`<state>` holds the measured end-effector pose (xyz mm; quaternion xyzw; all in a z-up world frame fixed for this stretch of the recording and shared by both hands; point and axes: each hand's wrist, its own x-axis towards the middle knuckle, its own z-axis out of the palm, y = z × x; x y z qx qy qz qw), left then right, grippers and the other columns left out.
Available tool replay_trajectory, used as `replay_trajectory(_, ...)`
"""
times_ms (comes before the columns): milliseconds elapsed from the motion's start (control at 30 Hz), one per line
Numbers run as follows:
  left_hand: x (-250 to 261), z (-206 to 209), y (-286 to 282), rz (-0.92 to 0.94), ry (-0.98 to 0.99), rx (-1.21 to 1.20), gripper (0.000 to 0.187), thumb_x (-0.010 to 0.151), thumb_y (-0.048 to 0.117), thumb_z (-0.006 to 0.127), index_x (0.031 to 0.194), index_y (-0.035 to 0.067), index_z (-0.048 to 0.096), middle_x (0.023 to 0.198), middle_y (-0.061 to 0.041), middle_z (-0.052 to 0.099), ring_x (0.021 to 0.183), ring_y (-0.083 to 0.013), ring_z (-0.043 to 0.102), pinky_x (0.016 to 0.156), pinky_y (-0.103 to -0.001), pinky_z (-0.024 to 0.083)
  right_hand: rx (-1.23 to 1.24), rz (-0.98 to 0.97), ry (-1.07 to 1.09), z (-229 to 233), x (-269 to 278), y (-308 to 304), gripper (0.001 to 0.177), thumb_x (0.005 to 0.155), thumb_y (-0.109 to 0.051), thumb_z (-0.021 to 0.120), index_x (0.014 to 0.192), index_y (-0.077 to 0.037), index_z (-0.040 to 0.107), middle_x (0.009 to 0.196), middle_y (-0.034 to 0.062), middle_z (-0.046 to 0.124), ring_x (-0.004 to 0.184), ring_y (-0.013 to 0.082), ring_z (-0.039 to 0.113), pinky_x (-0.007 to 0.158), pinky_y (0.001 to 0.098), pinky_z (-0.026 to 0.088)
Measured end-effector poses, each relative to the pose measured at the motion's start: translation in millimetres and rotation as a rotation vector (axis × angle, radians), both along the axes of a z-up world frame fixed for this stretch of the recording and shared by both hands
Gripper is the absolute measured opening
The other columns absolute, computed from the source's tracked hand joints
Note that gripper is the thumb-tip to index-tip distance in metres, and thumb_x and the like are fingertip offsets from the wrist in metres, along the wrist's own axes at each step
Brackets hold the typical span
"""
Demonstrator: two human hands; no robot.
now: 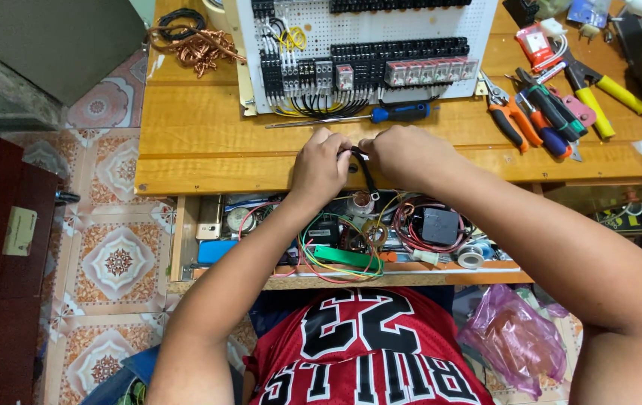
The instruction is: Stripping insulation from wires and connecting them to an electrical control panel
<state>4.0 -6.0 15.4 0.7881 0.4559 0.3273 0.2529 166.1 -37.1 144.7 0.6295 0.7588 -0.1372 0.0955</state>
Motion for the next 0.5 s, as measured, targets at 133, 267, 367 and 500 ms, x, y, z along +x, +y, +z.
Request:
replay_trajectory(133, 0.2, -4.5, -1.9, 0.005, 0.001, 0.038, 0.012, 0.089, 0.013, 0.068, 0.100, 0.011, 0.069, 0.092, -0.011, 0.060, 0.092, -0.0373, 0.069, 0.076, -0.048, 0.059, 0.095, 0.155, -0.051, -15.0, 4.6, -6.1, 0.032, 0.086, -0.027, 0.059, 0.088, 0.000, 0.075, 0.081, 0.0228, 0.074, 0.077, 0.0467, 0.075, 0.068, 0.0583, 0.062)
replay_trajectory(267, 0.8, -7.5, -1.2, 0.004, -0.001, 0.058, 0.011, 0.089, 0.014, 0.068, 0.101, 0.011, 0.069, 0.091, -0.011, 0.060, 0.092, -0.0367, 0.069, 0.075, -0.047, 0.059, 0.186, 0.162, -0.035, -23.6, 7.6, -15.0, 0.030, 0.090, -0.026, 0.058, 0.093, 0.001, 0.072, 0.084, 0.0198, 0.074, 0.073, 0.0450, 0.075, 0.065, 0.0588, 0.062)
replay_trajectory(367, 0.1, -10.5, 0.0, 0.012, 0.026, 0.066, 0.011, 0.089, 0.016, 0.069, 0.100, 0.014, 0.069, 0.091, -0.008, 0.060, 0.090, -0.0348, 0.069, 0.075, -0.046, 0.059, 0.266, 0.239, -0.095, -49.2, 15.7, -16.9, 0.030, 0.093, -0.019, 0.054, 0.114, -0.004, 0.070, 0.090, 0.0169, 0.073, 0.067, 0.0419, 0.075, 0.056, 0.0540, 0.062)
replay_trajectory(500, 0.2, -9.7, -1.4, 0.016, 0.023, 0.073, 0.011, 0.089, 0.016, 0.069, 0.100, 0.013, 0.069, 0.091, -0.009, 0.060, 0.089, -0.0360, 0.069, 0.074, -0.047, 0.059, 0.313, 0.320, -0.197, -57.3, 18.6, -22.2, 0.033, 0.094, -0.017, 0.052, 0.119, -0.006, 0.069, 0.092, 0.0122, 0.074, 0.068, 0.0362, 0.076, 0.056, 0.0481, 0.063)
